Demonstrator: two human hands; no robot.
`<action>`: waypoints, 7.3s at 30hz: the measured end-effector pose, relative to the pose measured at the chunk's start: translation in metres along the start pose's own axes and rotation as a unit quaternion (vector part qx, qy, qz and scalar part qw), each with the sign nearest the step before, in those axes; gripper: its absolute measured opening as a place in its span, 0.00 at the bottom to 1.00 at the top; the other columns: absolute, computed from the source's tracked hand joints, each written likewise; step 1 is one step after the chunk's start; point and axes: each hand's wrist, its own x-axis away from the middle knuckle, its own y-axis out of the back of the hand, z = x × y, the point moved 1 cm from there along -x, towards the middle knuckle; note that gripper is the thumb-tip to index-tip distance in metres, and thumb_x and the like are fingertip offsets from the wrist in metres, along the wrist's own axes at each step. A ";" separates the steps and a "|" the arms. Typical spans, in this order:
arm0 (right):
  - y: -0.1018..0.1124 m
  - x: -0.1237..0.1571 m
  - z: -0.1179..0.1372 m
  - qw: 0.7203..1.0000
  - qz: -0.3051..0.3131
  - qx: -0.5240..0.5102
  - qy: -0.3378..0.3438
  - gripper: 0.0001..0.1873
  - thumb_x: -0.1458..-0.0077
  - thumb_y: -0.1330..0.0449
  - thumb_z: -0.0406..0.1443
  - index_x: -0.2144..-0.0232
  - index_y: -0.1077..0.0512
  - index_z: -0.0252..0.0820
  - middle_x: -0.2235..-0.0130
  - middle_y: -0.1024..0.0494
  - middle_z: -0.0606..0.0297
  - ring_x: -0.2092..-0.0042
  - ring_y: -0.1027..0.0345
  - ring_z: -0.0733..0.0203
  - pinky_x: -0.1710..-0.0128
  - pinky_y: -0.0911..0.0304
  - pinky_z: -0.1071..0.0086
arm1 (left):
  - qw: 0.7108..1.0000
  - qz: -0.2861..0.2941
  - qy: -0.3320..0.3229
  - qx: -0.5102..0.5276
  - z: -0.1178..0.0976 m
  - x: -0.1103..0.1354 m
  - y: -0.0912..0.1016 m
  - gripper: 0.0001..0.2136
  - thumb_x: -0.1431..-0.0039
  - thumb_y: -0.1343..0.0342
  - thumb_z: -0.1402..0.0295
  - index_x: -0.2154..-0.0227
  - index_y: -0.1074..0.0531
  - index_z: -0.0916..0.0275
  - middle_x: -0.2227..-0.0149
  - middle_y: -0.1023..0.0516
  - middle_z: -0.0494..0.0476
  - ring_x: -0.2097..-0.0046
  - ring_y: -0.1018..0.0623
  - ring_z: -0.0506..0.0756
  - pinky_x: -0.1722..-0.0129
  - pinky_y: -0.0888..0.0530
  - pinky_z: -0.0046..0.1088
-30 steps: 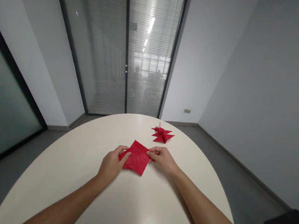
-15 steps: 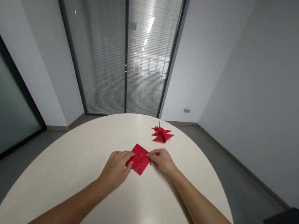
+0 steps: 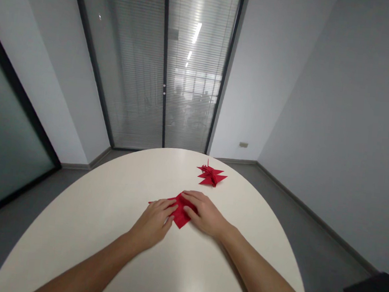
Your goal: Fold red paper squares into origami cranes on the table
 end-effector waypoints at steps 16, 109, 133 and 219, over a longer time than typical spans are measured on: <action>0.001 0.011 -0.005 0.990 0.126 0.035 -0.049 0.33 0.34 0.49 0.47 0.32 0.44 0.40 0.30 0.45 0.54 0.29 0.61 0.41 0.32 0.60 0.45 | 1.000 0.006 0.018 0.021 0.005 0.000 -0.001 0.18 0.35 0.50 0.72 0.44 0.29 0.58 0.42 0.25 0.58 0.41 0.27 0.60 0.40 0.32 0.45; 0.008 0.009 -0.004 0.994 0.073 -0.042 0.063 0.17 0.43 0.38 0.33 0.51 0.22 0.44 0.47 0.21 0.56 0.47 0.28 0.51 0.45 0.35 0.59 | 0.998 0.052 -0.032 -0.008 0.020 0.006 0.003 0.19 0.31 0.53 0.69 0.40 0.31 0.57 0.38 0.30 0.59 0.35 0.35 0.63 0.36 0.36 0.49; 0.005 0.003 0.005 0.996 0.015 -0.080 -0.026 0.15 0.39 0.42 0.34 0.51 0.24 0.43 0.57 0.20 0.59 0.58 0.27 0.57 0.56 0.35 0.65 | 0.993 0.060 -0.085 0.050 0.020 0.008 0.013 0.21 0.35 0.47 0.69 0.39 0.32 0.57 0.38 0.29 0.60 0.37 0.30 0.59 0.37 0.32 0.44; 0.004 0.006 0.010 0.997 0.058 0.040 0.038 0.20 0.37 0.43 0.38 0.45 0.27 0.38 0.49 0.22 0.53 0.45 0.34 0.50 0.42 0.41 0.56 | 0.990 0.109 -0.090 -0.004 0.001 0.010 0.007 0.24 0.32 0.51 0.67 0.35 0.40 0.52 0.33 0.38 0.61 0.32 0.39 0.62 0.34 0.39 0.51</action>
